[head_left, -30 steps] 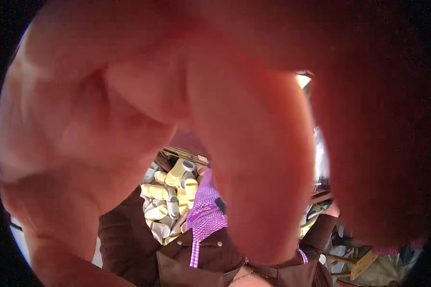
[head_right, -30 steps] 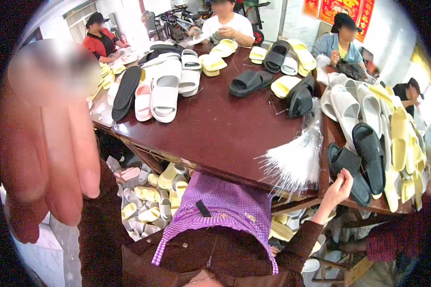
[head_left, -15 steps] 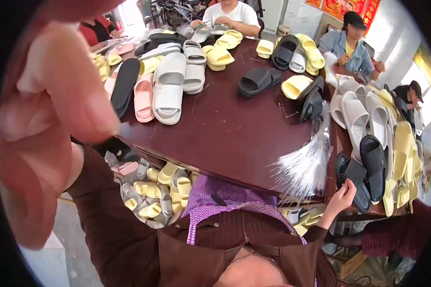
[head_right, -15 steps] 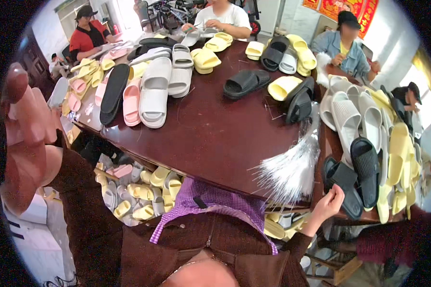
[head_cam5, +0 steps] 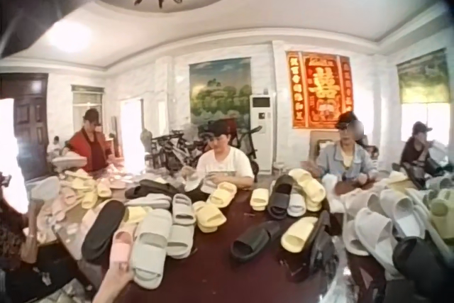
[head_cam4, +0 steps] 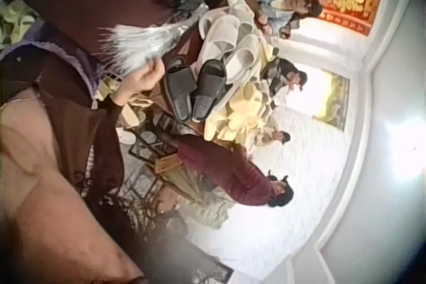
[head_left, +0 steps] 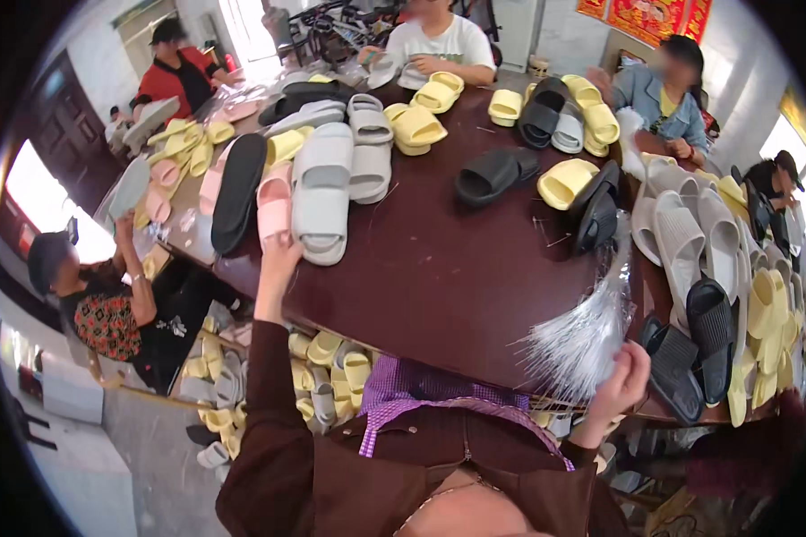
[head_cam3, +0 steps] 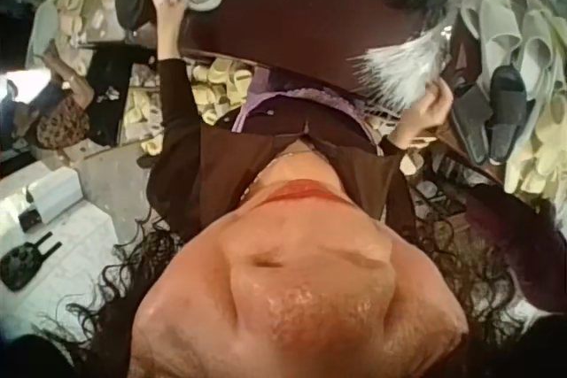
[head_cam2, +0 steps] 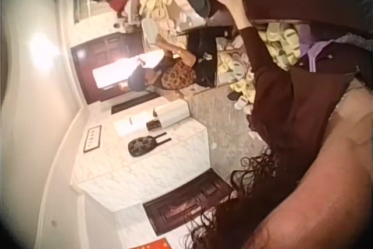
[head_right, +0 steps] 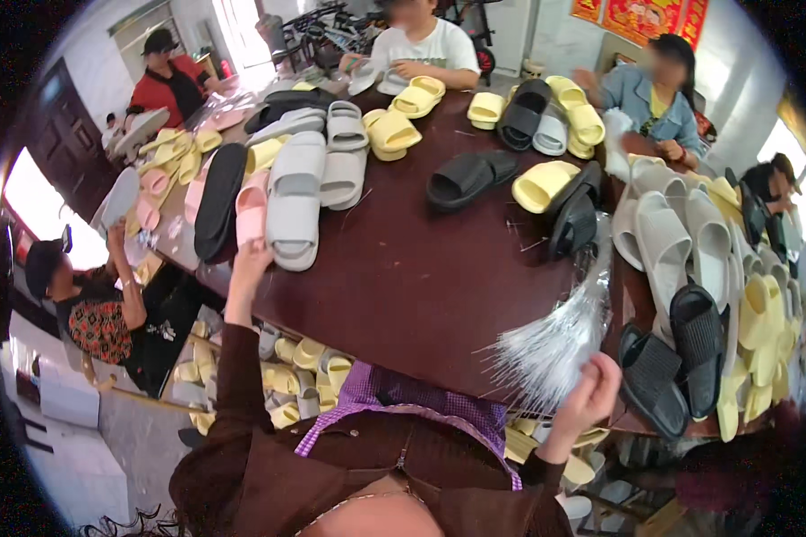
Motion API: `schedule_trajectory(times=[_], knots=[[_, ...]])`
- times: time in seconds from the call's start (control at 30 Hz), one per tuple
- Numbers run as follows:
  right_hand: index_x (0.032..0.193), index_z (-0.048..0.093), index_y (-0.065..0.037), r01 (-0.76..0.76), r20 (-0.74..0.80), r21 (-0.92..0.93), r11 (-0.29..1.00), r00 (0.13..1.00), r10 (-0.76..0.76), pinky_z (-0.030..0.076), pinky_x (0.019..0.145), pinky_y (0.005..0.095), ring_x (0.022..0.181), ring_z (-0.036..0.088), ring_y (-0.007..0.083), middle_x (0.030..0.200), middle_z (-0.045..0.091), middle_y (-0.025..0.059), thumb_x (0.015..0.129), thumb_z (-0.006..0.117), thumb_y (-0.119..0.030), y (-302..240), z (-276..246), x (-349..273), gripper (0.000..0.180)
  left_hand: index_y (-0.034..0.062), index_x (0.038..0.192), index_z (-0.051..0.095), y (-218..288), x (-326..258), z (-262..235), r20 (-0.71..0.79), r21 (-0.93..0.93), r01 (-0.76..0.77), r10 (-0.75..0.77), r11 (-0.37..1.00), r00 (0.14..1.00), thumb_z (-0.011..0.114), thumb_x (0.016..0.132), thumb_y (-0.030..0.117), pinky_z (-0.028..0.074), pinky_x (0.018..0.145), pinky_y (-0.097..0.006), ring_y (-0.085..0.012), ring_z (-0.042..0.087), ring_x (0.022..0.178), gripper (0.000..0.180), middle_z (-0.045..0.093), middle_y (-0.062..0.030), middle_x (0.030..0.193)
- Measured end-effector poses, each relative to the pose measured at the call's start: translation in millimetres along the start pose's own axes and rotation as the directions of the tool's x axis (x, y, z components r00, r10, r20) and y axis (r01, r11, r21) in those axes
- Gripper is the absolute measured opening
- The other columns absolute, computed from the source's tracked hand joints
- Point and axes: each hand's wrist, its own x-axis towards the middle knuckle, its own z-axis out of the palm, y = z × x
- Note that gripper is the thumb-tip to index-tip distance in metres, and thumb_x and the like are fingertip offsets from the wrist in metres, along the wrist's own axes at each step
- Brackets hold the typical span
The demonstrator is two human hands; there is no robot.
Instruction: The person connects pairs of slippers together by threading plastic fasteners through them by hand and places them onto a stack on the table.
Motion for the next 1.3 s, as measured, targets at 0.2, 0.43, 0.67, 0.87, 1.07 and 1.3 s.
schedule_trajectory(times=[0.2,0.43,0.67,0.87,1.07,1.3], knots=[[0.095,0.057,0.001,-0.172,0.277,0.208,0.963,0.955,0.111,0.044,0.064,0.0204,0.071,0.054,0.0090,0.086,0.057,0.0035,0.085,0.050,0.006,-18.9,55.7,-9.8,0.013,0.0023,0.097,0.053,18.9,-3.0,42.2,0.216,-0.597,0.305,-0.217,0.742,0.952,0.063,0.077,0.014,0.047,0.050,-0.028,-0.0155,0.056,0.060,0.026,0.058,-0.0062,0.079],[0.113,0.053,0.001,-0.343,0.692,0.208,0.916,0.713,0.110,0.048,0.067,0.0222,0.077,0.057,0.0102,0.096,0.060,0.0071,0.083,0.054,0.005,-19.2,106.7,-39.4,0.030,-0.0013,0.104,0.050,89.8,-68.3,94.3,0.328,-0.834,0.369,-0.170,0.411,0.929,0.060,0.077,0.006,0.049,0.054,-0.030,-0.0179,0.057,0.066,0.029,0.059,-0.0084,0.087],[0.127,0.040,0.003,-0.740,0.844,0.254,0.623,0.484,0.230,0.048,0.075,0.0248,0.090,0.057,0.0124,0.108,0.058,0.0103,0.087,0.052,-0.001,-29.3,142.8,-47.5,0.043,-0.0015,0.111,0.045,163.5,-170.0,122.4,0.532,-0.847,0.532,-0.017,0.014,0.847,0.054,0.079,-0.003,0.052,0.064,-0.032,-0.0217,0.061,0.079,0.034,0.058,-0.0130,0.101],[0.125,0.044,0.005,-0.828,0.778,0.325,0.457,0.509,0.368,0.048,0.078,0.0247,0.091,0.058,0.0133,0.107,0.059,0.0092,0.085,0.052,-0.003,-16.6,137.9,-60.2,0.041,-0.0019,0.125,0.039,165.7,-185.4,126.5,0.598,-0.795,0.548,0.186,0.260,0.780,0.058,0.083,0.005,0.051,0.074,-0.032,-0.0210,0.059,0.093,0.046,0.055,-0.0121,0.112],[0.124,0.044,0.007,-0.712,0.705,0.320,0.625,0.620,0.346,0.046,0.084,0.0262,0.095,0.057,0.0147,0.110,0.058,0.0096,0.083,0.054,-0.002,-16.3,105.6,-37.6,0.044,-0.0016,0.140,0.022,143.5,-137.2,107.4,0.590,-0.783,0.485,0.219,0.389,0.777,0.063,0.085,0.019,0.047,0.083,-0.029,-0.0178,0.053,0.104,0.072,0.050,-0.0115,0.122],[0.126,0.044,0.006,-0.573,0.814,0.155,0.805,0.535,0.224,0.043,0.089,0.0272,0.101,0.056,0.0152,0.112,0.058,0.0103,0.080,0.054,0.001,-28.6,99.3,-40.7,0.047,0.0005,0.134,0.037,138.6,-116.6,98.2,0.516,-0.810,0.442,0.109,0.386,0.850,0.058,0.087,0.015,0.045,0.079,-0.027,-0.0128,0.053,0.098,0.054,0.056,-0.0072,0.112]])
